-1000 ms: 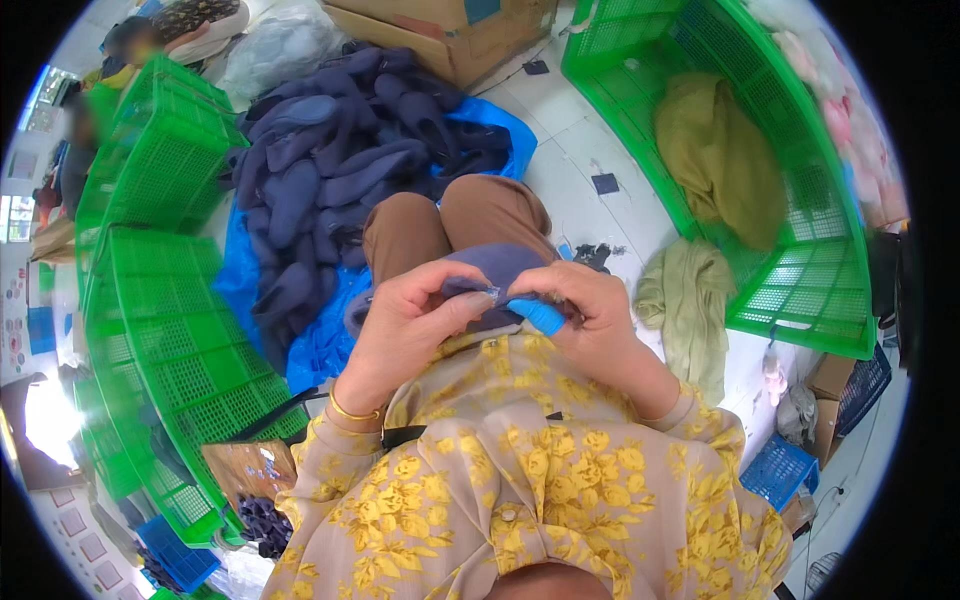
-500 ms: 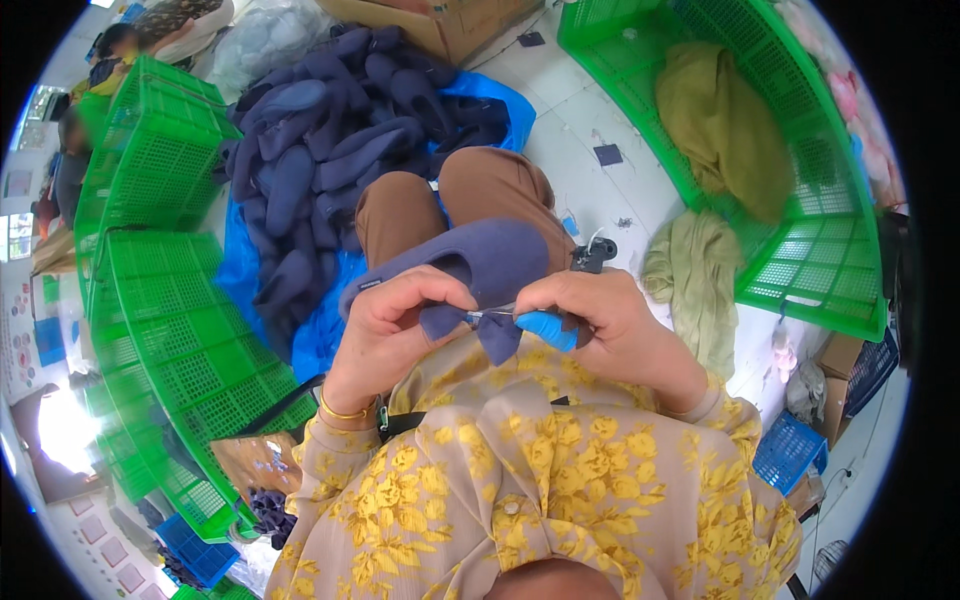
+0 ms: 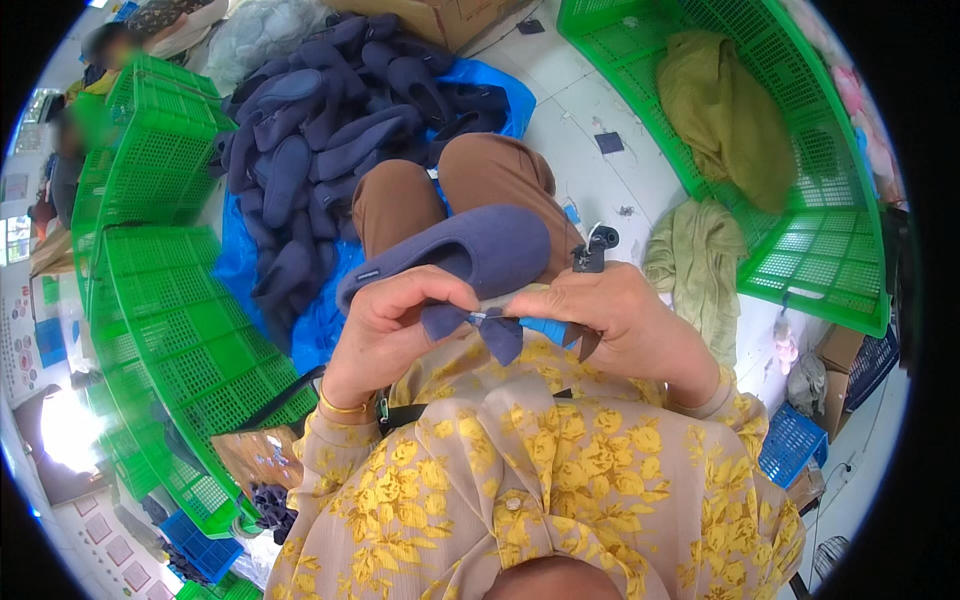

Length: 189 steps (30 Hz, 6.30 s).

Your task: The person sits on the floor and uses a blue-handled tool to stitch the upper part of dark blue slippers. They handle each slipper one at a time, pulling the thread and adjusting the fabric before moving to the next item.

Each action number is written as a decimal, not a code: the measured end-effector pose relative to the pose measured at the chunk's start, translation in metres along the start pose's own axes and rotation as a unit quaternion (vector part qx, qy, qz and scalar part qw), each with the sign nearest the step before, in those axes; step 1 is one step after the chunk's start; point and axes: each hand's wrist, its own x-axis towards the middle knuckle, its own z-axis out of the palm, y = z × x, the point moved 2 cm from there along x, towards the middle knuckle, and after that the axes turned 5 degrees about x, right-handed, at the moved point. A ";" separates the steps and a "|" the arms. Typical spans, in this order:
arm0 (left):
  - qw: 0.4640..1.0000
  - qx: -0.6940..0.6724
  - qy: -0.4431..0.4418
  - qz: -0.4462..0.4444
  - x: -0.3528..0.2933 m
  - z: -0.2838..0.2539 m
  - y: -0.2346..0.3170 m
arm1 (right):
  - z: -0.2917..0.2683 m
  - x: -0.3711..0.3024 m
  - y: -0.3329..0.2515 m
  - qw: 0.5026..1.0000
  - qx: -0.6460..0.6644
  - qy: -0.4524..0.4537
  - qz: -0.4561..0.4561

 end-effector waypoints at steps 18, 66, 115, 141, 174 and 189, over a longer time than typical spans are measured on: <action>0.998 0.032 -0.034 0.038 0.000 0.001 0.004 | -0.001 0.000 -0.004 0.998 0.002 -0.033 -0.046; 0.998 0.022 -0.041 -0.038 -0.008 0.006 -0.001 | 0.008 0.005 -0.005 0.992 -0.003 -0.104 -0.069; 0.994 -0.062 -0.004 -0.090 -0.032 0.021 -0.015 | 0.036 -0.012 0.011 0.995 0.081 -0.054 -0.022; 0.966 -0.182 0.044 -0.180 -0.033 0.037 -0.021 | 0.037 -0.008 0.018 0.995 0.073 -0.023 0.060; 0.975 0.043 0.093 -0.199 -0.023 0.029 -0.018 | -0.137 -0.056 0.007 0.749 0.521 0.406 -0.045; 0.948 0.043 0.196 -0.247 -0.035 -0.016 -0.013 | -0.362 -0.344 0.093 0.401 -0.657 0.536 0.348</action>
